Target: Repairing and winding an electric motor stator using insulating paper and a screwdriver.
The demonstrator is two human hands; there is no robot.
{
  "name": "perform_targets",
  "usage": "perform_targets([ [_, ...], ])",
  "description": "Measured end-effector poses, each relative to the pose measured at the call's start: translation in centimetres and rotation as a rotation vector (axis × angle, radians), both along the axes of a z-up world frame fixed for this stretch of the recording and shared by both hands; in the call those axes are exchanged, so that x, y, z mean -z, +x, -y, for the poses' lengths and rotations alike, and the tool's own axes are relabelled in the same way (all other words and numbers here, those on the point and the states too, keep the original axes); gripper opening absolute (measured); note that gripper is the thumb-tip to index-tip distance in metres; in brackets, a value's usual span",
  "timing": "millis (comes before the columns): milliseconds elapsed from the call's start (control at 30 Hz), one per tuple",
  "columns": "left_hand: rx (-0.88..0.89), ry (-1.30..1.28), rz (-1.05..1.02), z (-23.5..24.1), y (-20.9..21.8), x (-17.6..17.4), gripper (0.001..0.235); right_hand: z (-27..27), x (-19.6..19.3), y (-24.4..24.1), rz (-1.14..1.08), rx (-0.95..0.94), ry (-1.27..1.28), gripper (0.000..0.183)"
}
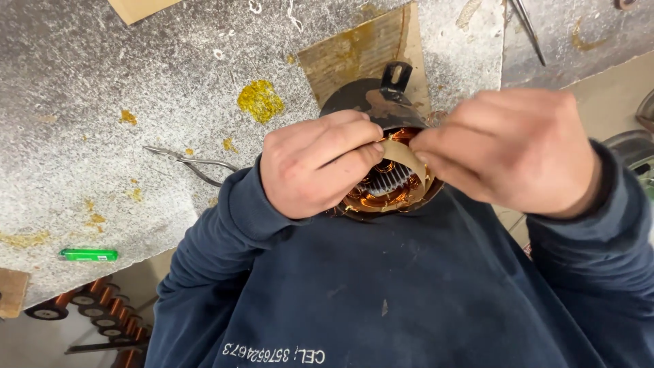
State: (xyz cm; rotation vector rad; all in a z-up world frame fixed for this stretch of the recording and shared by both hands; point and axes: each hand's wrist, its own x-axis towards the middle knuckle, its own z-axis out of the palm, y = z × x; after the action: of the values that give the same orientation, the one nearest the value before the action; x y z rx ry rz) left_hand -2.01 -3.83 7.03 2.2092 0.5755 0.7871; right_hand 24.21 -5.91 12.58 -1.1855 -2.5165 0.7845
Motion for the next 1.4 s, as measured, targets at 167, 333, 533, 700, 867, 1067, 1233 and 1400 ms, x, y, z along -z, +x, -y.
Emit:
perform_targets([
  [167, -0.002, -0.011, -0.003, 0.1, 0.0, 0.0, 0.013, 1.7, 0.8, 0.1, -0.004, 0.043, 0.070, 0.013],
  [333, -0.042, 0.012, -0.198, -0.2, 1.1, -2.8, 0.014, 2.5, 2.1, 0.5, -0.084, 0.135, 0.078, 0.016],
  [533, -0.071, 0.261, -0.247, -1.2, 3.0, -4.1, 0.013, 4.7, 4.3, 1.3, -0.226, 0.255, -0.064, 0.016],
  [700, -0.059, 0.031, -0.092, 0.0, 2.6, -1.7, 0.017, 4.9, 4.5, 0.9, -0.312, 0.362, -0.149, 0.015],
  [867, -0.098, -0.036, -0.065, -0.3, 3.3, -2.5, 0.023, 4.3, 3.2, -0.5, -0.273, 0.285, 0.068, 0.016],
  [1067, -0.096, 0.018, -0.156, -0.3, 3.3, -2.5, 0.018, 5.1, 3.7, -0.8, -0.206, 0.201, 0.323, 0.014],
  [1233, -0.046, 0.138, -0.190, -0.2, 2.9, -2.5, 0.017, 5.1, 3.2, -1.1, -0.130, 0.144, 0.398, 0.012],
  [1400, 0.004, 0.069, -0.215, -1.3, 2.1, -3.1, 0.018, 5.3, 2.6, 0.7, -0.187, 0.111, 0.420, 0.016],
])
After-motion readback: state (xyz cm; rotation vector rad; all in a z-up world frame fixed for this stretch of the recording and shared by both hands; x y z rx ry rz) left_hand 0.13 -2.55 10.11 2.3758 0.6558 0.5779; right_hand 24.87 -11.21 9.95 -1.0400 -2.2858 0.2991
